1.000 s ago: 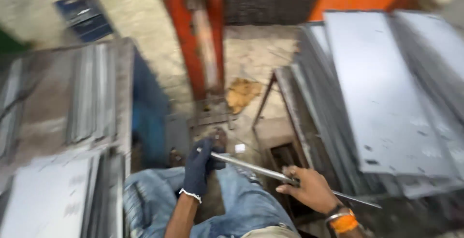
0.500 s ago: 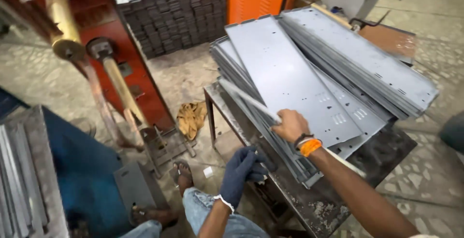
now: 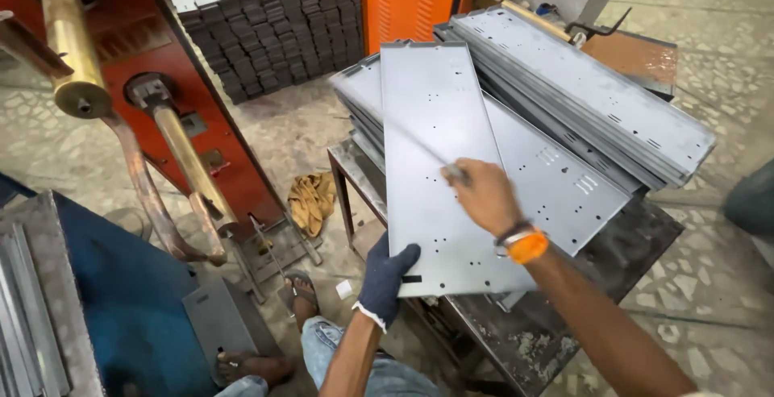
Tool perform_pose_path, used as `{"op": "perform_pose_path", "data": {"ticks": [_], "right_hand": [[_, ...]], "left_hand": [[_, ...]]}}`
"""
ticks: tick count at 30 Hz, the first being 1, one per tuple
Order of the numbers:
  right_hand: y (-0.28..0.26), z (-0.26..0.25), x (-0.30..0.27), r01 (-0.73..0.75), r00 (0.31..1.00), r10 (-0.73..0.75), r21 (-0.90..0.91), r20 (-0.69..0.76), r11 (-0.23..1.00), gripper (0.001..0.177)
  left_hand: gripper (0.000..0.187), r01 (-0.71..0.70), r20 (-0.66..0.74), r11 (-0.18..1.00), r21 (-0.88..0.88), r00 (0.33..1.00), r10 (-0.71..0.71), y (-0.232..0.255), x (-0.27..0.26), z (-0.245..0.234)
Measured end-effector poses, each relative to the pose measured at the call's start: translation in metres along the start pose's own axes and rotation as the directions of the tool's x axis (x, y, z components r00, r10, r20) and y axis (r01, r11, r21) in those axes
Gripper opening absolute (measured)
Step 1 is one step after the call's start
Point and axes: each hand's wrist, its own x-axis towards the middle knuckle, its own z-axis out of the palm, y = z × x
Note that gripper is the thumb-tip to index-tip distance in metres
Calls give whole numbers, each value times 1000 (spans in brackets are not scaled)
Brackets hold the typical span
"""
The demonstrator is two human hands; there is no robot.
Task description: Assembling and spot welding metal panels with reinforcement bars in a factory setting.
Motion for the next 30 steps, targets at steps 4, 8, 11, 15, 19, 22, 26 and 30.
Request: {"op": "perform_pose_path", "data": {"ticks": [4,8,11,15,19,22,26,30], "right_hand": [[32,-28,-27,4,966,-55,-200,-251,980,22],[34,-18,-43,-242,956,232,-37,-179,970,30],[48,32,-47,-216,972,234,418,10,882,36],[-2,90,-56,-150,987,146,720,67,678,35],[-68,112,-67,-40,999,6,696,51,717,33],[-96,125,-83,-8,993,-80,707,91,707,35],[-101,124,-94,-9,977,-144,702,159,712,33],[-76,90,-71,22,979,-114,476,167,879,24]], "left_hand": [[57,112,-86,991,77,991,-105,52,-37,1],[63,31,-99,999,31,995,-27,71,-76,-29],[65,55,-201,993,105,979,-33,110,-119,-34],[66,126,-409,984,126,910,-64,145,-181,-42],[68,214,-660,973,86,744,-105,140,-225,-59],[69,302,-757,953,-12,621,-206,133,-252,-77],[72,157,-688,987,35,720,-90,104,-277,-117],[79,475,-818,875,98,539,-200,124,-286,-180]]}}
